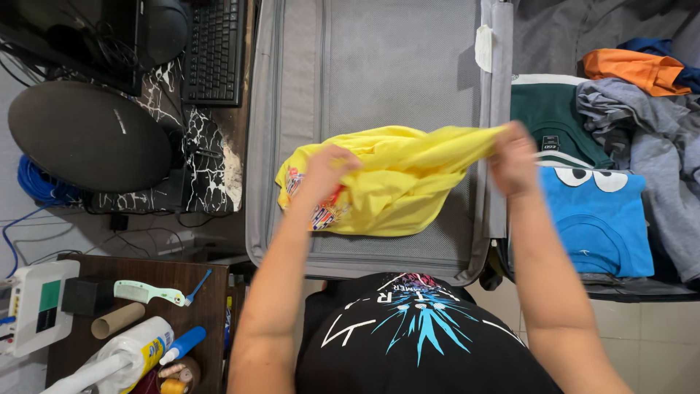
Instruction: The person packs folded shirts into a suitcase, smoothing them by hand, then walks to a closet to retrieve a small white object.
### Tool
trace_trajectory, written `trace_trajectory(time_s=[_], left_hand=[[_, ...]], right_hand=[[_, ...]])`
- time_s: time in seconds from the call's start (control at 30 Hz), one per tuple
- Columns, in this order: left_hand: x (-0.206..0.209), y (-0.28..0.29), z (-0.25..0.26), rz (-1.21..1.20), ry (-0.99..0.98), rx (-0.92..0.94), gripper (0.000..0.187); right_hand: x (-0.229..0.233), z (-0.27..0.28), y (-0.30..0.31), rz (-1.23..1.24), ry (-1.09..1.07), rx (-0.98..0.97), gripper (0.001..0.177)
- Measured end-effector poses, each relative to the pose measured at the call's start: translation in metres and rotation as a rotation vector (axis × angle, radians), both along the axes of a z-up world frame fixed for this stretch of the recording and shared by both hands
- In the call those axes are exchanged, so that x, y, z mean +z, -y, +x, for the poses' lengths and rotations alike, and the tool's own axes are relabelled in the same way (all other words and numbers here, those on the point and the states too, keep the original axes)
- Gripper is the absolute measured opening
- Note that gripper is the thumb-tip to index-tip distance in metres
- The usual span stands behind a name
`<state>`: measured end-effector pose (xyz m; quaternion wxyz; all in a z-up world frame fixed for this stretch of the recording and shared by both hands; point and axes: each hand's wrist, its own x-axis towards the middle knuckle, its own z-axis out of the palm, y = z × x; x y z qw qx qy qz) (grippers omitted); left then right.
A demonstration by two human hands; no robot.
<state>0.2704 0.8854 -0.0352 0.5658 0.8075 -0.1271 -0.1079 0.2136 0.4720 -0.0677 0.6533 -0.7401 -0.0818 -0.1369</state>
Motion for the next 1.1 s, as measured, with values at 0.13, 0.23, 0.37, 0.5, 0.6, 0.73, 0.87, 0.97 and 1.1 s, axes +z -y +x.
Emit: trace_trajectory(time_s=[0.13, 0.23, 0.37, 0.5, 0.6, 0.73, 0.87, 0.97, 1.1], left_hand=[[0.074, -0.055, 0.003, -0.269, -0.251, -0.153, 0.027], [0.112, -0.065, 0.005, -0.498, -0.44, -0.35, 0.03], [0.115, -0.029, 0.017, 0.376, 0.363, 0.068, 0.035], [0.052, 0.064, -0.025, 0.158, 0.482, -0.013, 0.092], [0.015, 0.065, -0.062, 0.229, 0.413, 0.092, 0.086], [0.002, 0.037, -0.045, 0.35, 0.107, -0.06, 0.037], [0.028, 0.023, -0.043, -0.017, -0.109, 0.012, 0.04], [0.047, 0.036, -0.048, -0.13, -0.108, 0.111, 0.049], [0.073, 0.055, -0.063, -0.62, -0.306, 0.06, 0.046]], right_hand=[[0.06, -0.009, 0.008, 0.924, -0.267, 0.246, 0.011], [0.091, -0.001, -0.009, 0.908, -0.207, 0.531, 0.015], [0.1, 0.027, -0.069, 0.783, -0.371, 0.311, 0.025], [0.105, 0.037, -0.124, 0.937, -0.535, 0.343, 0.034], [0.114, 0.035, -0.118, 0.9, -0.554, 0.244, 0.038], [0.131, 0.042, -0.085, 0.825, -0.457, 0.131, 0.034], [0.12, 0.02, -0.107, 0.004, -0.11, -0.296, 0.012], [0.086, -0.016, -0.156, 0.328, -0.226, 0.287, 0.016], [0.048, -0.028, -0.205, -0.151, -0.811, 0.204, 0.03]])
